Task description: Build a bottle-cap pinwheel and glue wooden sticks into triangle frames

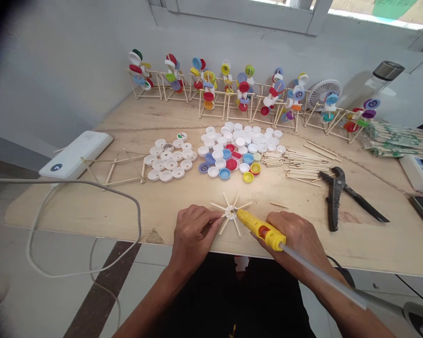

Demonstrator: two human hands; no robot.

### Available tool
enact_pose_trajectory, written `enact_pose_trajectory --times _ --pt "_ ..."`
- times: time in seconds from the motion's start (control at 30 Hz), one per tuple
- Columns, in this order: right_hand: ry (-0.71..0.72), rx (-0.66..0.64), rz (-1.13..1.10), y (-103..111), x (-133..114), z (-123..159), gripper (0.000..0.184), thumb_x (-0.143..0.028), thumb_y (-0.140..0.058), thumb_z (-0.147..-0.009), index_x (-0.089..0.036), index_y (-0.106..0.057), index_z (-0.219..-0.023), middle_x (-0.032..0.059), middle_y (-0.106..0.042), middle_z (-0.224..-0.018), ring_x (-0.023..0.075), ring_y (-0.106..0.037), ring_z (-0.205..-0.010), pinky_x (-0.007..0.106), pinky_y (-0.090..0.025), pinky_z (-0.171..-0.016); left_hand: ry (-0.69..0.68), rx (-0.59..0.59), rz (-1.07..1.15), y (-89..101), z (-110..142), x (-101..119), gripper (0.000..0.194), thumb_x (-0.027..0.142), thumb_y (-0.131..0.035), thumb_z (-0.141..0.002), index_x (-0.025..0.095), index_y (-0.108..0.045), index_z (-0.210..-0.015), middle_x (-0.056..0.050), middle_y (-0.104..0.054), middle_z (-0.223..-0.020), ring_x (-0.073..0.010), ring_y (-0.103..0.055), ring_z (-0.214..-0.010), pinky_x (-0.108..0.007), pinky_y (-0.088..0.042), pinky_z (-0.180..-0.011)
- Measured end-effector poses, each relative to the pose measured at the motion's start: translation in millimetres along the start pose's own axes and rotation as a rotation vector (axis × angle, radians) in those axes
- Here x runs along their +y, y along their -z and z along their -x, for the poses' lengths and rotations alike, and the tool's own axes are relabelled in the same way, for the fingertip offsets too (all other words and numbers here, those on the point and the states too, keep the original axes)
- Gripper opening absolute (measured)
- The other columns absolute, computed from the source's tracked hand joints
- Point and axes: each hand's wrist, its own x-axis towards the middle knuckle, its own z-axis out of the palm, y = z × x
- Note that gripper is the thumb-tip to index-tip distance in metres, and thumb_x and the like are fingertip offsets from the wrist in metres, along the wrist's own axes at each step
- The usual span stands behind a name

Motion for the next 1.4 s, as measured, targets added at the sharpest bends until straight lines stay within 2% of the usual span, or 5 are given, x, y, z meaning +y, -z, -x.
enact_pose_trajectory --times 0.2,0.53,0.87,1.07,1.4 --pt "0.006 -0.043 0.039 1 1 5 0.035 -0.047 -0.045 -0.090 -0.019 -0.055 -0.073 0.0045 -0.060 -0.068 0.0147 -0.053 -0.059 0.026 -0.037 -0.054 0.002 -0.001 -0.005 -0.1 0 0 0.010 0.018 -0.057 -0.084 0.022 -0.066 -0.081 0.000 -0.067 -0.073 -0.0172 -0.055 -0.075 -0.034 -0.035 -0.075" --pt "0.052 0.007 0.052 4 -1 6 0.035 -0.047 -0.043 -0.090 -0.020 -0.055 -0.072 0.0024 -0.058 -0.064 0.0133 -0.052 -0.054 0.025 -0.035 -0.050 0.001 0.007 0.012 -1.1 0 0 0.011 0.019 -0.057 -0.084 0.022 -0.067 -0.081 0.000 -0.067 -0.073 -0.0171 -0.054 -0.075 -0.034 -0.034 -0.076" --pt "0.051 -0.013 0.053 -2 -1 10 0.032 -0.046 -0.046 -0.089 -0.020 -0.053 -0.072 0.0017 -0.057 -0.064 0.0141 -0.051 -0.056 0.026 -0.033 -0.052 0.003 0.012 0.020 -1.0 1 -1 0.011 0.018 -0.057 -0.084 0.022 -0.066 -0.081 0.000 -0.066 -0.073 -0.0172 -0.054 -0.075 -0.034 -0.034 -0.076" --pt "0.055 -0.046 0.029 -5 -5 8 0.032 -0.046 -0.049 -0.088 -0.020 -0.050 -0.070 0.0009 -0.055 -0.063 0.0130 -0.049 -0.056 0.025 -0.032 -0.052 0.001 0.003 0.012 -1.2 1 -1 0.010 0.019 -0.057 -0.084 0.022 -0.067 -0.082 0.000 -0.066 -0.073 -0.0173 -0.054 -0.074 -0.034 -0.034 -0.075" --pt "0.037 -0.020 0.010 -5 -9 0 0.033 -0.046 -0.049 -0.088 -0.020 -0.050 -0.068 0.0007 -0.055 -0.062 0.0138 -0.050 -0.056 0.026 -0.031 -0.053 -0.006 0.011 0.003 -1.6 0 -1 0.011 0.019 -0.057 -0.085 0.023 -0.067 -0.082 -0.001 -0.066 -0.072 -0.0173 -0.054 -0.074 -0.035 -0.034 -0.075"
